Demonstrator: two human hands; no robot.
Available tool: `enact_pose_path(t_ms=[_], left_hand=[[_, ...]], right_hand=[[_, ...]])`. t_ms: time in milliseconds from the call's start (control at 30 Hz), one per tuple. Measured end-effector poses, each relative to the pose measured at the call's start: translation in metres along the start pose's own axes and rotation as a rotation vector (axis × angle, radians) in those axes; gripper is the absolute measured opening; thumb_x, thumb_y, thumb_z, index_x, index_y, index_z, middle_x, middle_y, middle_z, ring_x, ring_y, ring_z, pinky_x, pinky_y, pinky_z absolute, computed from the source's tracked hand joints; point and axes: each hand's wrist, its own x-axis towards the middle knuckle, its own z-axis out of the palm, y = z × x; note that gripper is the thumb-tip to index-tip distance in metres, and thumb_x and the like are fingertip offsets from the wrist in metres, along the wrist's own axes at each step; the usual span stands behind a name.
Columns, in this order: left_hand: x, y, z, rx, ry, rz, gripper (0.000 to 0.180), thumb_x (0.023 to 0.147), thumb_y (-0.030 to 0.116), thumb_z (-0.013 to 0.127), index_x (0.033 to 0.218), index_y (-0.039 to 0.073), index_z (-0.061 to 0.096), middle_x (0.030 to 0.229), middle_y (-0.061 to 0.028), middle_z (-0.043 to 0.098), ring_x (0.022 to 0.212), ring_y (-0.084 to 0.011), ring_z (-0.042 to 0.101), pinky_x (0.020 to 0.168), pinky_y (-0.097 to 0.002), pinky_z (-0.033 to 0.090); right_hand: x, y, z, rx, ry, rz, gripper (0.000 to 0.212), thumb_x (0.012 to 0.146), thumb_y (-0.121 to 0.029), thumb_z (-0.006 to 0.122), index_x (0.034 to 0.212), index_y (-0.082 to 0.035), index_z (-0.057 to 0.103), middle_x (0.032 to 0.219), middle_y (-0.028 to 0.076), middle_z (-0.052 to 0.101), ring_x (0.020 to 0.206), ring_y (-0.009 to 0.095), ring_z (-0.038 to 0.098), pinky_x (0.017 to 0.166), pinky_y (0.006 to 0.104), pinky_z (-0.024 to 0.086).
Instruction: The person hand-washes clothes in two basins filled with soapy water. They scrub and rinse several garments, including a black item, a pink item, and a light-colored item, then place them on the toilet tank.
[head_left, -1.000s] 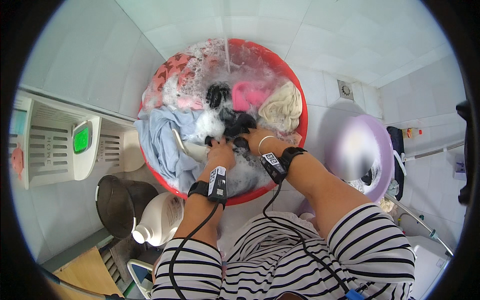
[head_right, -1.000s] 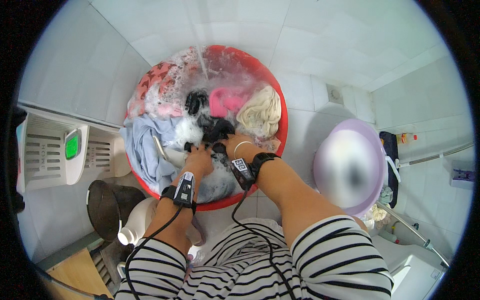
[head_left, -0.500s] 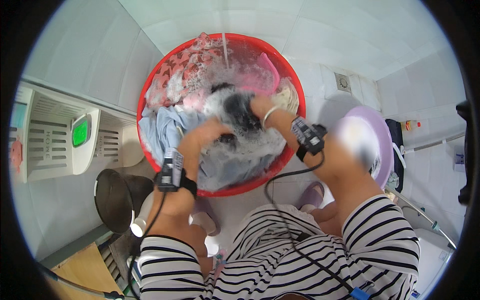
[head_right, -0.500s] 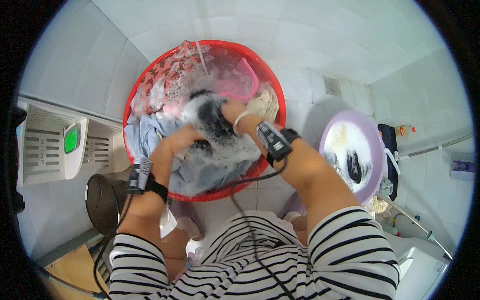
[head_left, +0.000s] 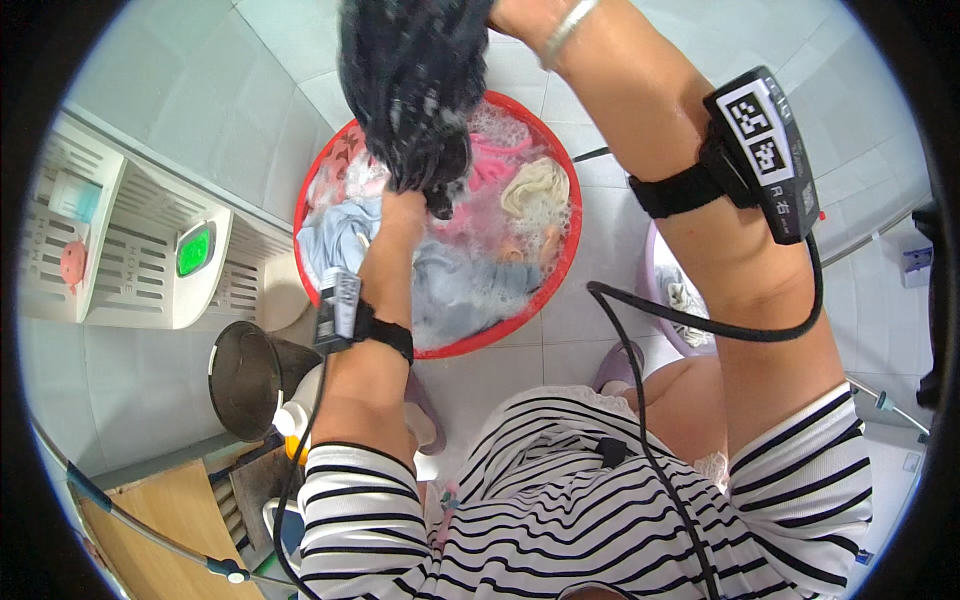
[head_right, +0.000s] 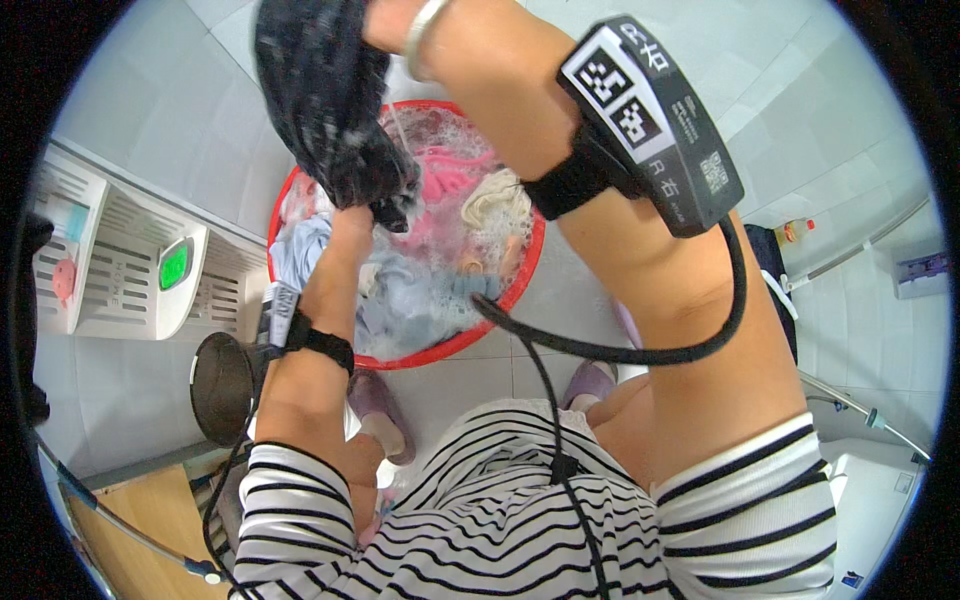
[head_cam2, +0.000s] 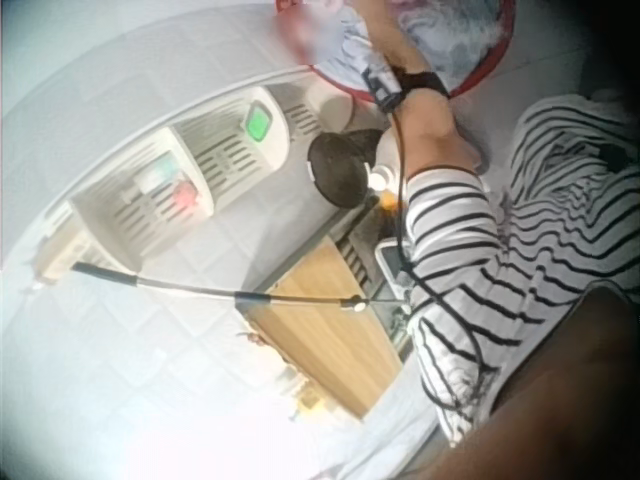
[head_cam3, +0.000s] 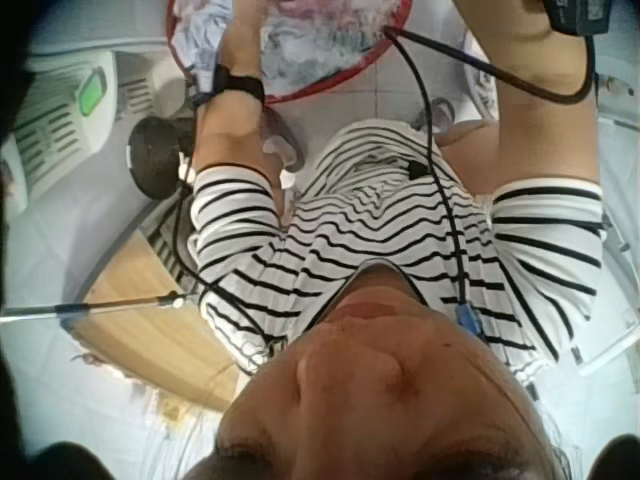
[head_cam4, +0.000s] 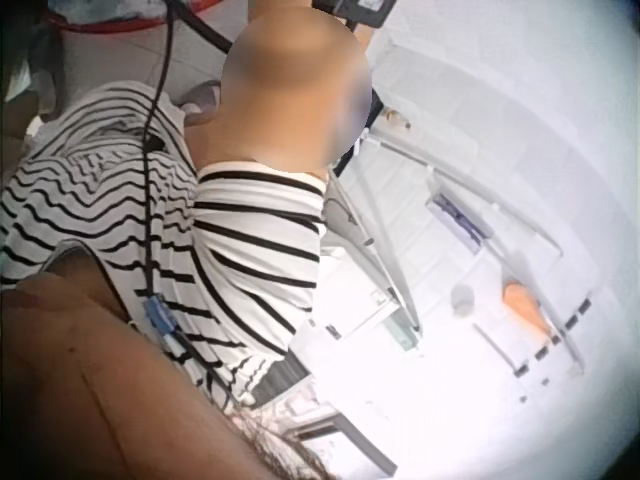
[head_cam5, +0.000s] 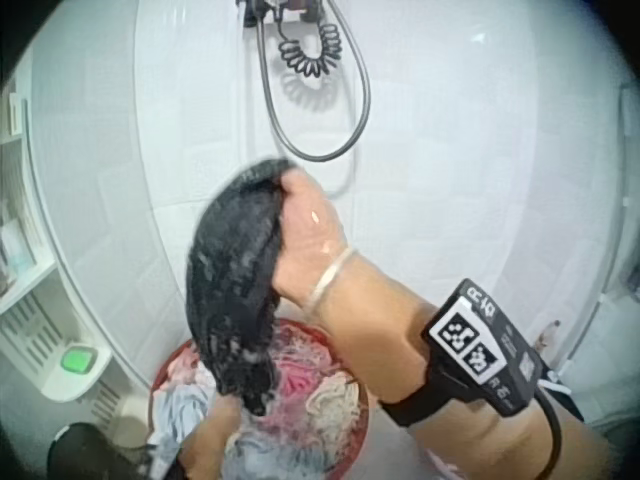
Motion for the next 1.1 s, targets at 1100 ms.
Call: enact_pose_path(t_ms=[1100], left_hand=[[-0.037, -0.005, 0.0, 1.237, -0.646, -0.334, 0.059, 0.067, 0.038, 0.071, 0.118, 0.013, 0.054, 0.124, -0.0131, 0.05, 0.114, -0.0338, 0.047, 0.098, -0.0421, 0.034]], right_hand=[[-0.156, 0.196, -0.248, -1.986, -0.136, 0.899, 0.027, 0.071, -0.025, 0.06, 0.084, -0.003, 0.068, 0.086, 0.019, 0.064, 0.084, 0.034, 0.062, 0.074, 0.0385, 0.048]])
